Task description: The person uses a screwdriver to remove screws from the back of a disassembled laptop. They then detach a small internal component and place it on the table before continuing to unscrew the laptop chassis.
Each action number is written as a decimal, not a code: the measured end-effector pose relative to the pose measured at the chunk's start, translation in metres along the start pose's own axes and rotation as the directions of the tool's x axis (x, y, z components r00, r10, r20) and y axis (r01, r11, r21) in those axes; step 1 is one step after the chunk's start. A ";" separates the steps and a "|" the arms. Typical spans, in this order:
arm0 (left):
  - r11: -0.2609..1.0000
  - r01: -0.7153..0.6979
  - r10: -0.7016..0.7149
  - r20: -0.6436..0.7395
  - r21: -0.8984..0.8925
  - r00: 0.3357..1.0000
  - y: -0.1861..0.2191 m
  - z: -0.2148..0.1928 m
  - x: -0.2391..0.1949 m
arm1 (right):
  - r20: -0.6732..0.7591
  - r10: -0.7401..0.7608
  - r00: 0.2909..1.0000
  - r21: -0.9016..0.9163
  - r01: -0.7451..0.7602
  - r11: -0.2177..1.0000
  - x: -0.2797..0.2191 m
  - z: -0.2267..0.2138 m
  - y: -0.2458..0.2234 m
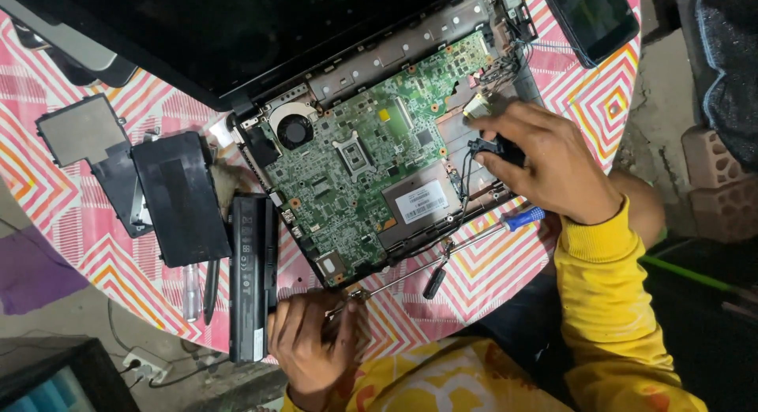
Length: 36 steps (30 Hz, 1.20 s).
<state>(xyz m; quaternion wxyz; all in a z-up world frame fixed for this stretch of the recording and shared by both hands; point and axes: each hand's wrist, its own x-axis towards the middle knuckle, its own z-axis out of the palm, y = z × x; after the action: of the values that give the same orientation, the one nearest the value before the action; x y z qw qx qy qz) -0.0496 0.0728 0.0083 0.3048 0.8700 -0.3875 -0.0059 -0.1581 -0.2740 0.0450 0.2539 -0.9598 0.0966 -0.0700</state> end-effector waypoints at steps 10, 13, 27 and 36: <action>1.000 -0.009 0.009 -0.002 -0.021 1.000 0.001 -0.002 0.003 | -0.195 0.096 0.976 0.140 -0.069 0.988 -0.025 0.005 0.004; 1.000 -0.020 0.020 -0.014 -0.022 1.000 -0.002 0.001 0.001 | -0.242 0.218 0.946 0.232 -0.161 0.959 -0.029 0.012 0.006; 1.000 -0.013 0.012 -0.021 -0.023 1.000 -0.003 0.002 0.001 | -0.261 0.063 0.963 0.314 0.023 0.949 -0.022 0.005 -0.012; 0.997 -0.017 0.015 -0.028 -0.074 0.999 0.006 -0.008 0.009 | -0.021 -0.246 0.969 0.200 0.245 0.949 -0.016 -0.029 -0.089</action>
<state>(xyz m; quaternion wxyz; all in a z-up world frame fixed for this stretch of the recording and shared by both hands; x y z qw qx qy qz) -0.0446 0.0679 0.0203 0.3421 0.8551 -0.3895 -0.0057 -0.1655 -0.2084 0.1134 0.3391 -0.9339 -0.0316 -0.1085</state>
